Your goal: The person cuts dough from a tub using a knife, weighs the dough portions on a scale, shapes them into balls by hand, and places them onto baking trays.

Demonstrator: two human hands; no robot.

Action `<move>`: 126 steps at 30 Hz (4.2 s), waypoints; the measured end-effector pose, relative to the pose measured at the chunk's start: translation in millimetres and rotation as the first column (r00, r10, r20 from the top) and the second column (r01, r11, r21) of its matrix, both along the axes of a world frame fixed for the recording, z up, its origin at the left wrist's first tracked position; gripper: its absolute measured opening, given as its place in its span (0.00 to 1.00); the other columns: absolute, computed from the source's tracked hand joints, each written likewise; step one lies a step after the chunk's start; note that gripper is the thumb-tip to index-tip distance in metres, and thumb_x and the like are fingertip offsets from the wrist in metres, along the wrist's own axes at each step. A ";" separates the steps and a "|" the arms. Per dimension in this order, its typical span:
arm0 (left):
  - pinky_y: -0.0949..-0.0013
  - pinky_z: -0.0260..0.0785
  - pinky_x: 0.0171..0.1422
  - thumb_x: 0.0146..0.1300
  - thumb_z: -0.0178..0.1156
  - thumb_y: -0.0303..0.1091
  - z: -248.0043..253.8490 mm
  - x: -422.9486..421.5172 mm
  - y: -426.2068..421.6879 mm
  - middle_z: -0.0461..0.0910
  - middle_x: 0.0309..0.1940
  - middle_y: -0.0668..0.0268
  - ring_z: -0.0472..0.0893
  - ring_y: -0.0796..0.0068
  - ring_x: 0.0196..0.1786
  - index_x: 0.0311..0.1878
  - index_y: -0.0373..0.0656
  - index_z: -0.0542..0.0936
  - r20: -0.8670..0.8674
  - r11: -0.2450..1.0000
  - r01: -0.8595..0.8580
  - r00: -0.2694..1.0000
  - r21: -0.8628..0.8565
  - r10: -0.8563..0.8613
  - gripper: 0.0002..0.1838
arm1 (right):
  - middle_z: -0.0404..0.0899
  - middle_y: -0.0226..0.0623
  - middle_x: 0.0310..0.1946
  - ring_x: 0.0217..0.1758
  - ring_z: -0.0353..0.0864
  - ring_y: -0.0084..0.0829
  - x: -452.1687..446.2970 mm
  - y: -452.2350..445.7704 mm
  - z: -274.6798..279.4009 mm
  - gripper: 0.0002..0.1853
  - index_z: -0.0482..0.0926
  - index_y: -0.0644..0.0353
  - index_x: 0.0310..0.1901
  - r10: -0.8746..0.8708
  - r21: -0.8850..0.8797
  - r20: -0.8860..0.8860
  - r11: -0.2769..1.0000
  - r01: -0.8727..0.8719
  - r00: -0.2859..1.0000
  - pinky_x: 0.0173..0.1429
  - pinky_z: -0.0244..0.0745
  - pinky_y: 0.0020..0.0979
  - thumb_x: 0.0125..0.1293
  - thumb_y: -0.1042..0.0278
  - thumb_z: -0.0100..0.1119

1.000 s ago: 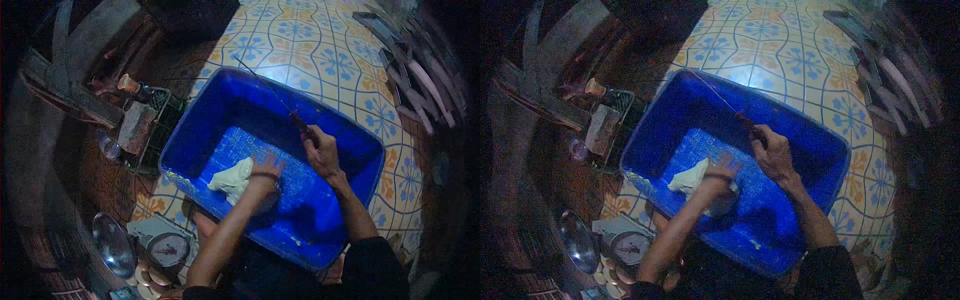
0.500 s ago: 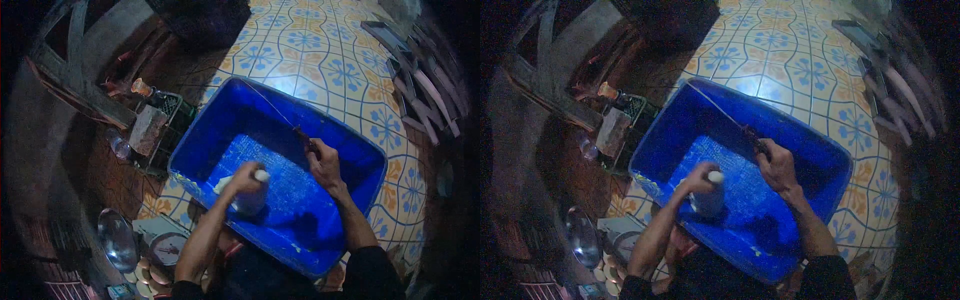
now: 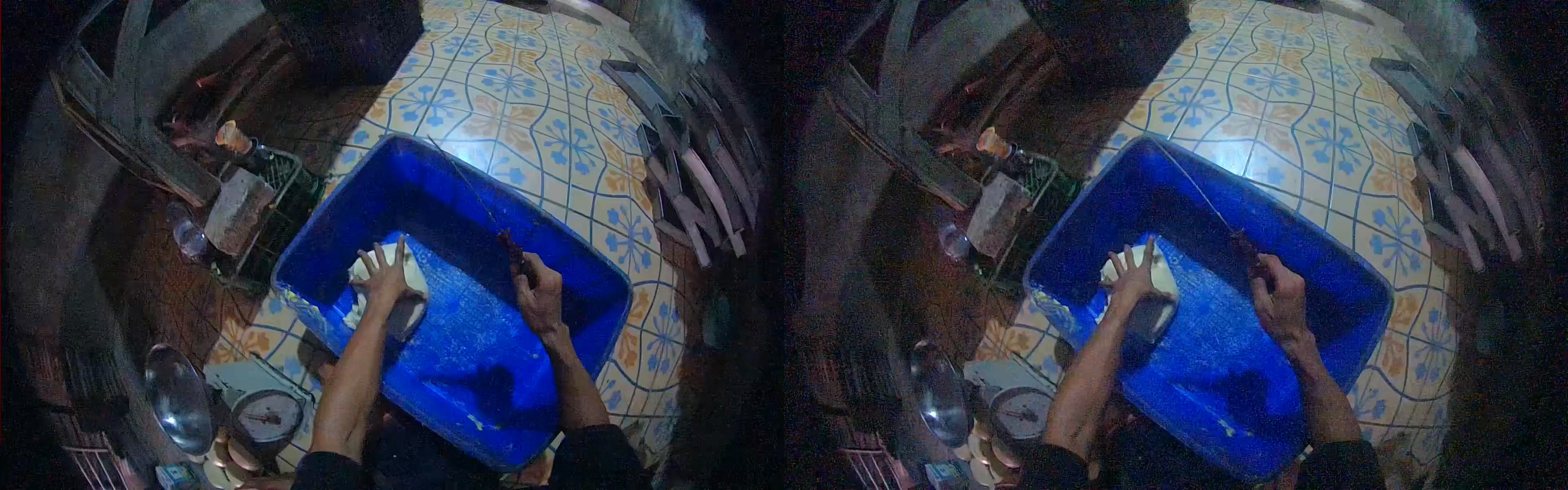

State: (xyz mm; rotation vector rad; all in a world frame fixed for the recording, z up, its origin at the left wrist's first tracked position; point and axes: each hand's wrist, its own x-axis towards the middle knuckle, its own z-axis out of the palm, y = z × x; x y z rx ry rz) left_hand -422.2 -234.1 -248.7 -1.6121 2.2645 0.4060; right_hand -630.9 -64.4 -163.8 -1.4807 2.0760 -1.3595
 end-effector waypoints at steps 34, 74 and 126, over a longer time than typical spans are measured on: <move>0.64 0.72 0.44 0.49 0.62 0.29 181.1 131.7 128.1 0.76 0.39 0.59 0.78 0.68 0.39 0.47 0.35 0.71 -0.831 0.720 -0.419 -0.212 0.553 0.515 0.21 | 0.64 0.23 0.19 0.20 0.59 0.17 38.2 -0.1 -35.9 0.10 0.69 0.58 0.32 0.035 0.007 0.246 0.999 -0.038 0.969 0.24 0.58 0.24 0.68 0.61 0.50; 0.71 0.70 0.46 0.49 0.58 0.24 268.1 236.7 181.6 0.77 0.36 0.61 0.77 0.73 0.37 0.43 0.33 0.74 -0.895 0.790 -0.462 -0.378 0.403 0.235 0.15 | 0.71 0.56 0.48 0.52 0.71 0.47 325.5 171.1 -12.6 0.22 0.62 0.68 0.60 0.260 0.256 0.623 0.824 -0.506 0.738 0.57 0.64 0.39 0.70 0.62 0.40; 0.54 0.54 0.69 0.35 0.72 0.33 246.7 506.8 236.0 0.57 0.66 0.52 0.57 0.53 0.69 0.71 0.56 0.55 -0.396 0.768 -0.470 0.866 -0.436 0.305 0.55 | 0.61 0.19 0.15 0.14 0.56 0.11 146.3 23.1 -28.0 0.09 0.72 0.59 0.39 0.277 0.107 0.463 0.926 -0.363 0.842 0.17 0.49 0.20 0.70 0.63 0.47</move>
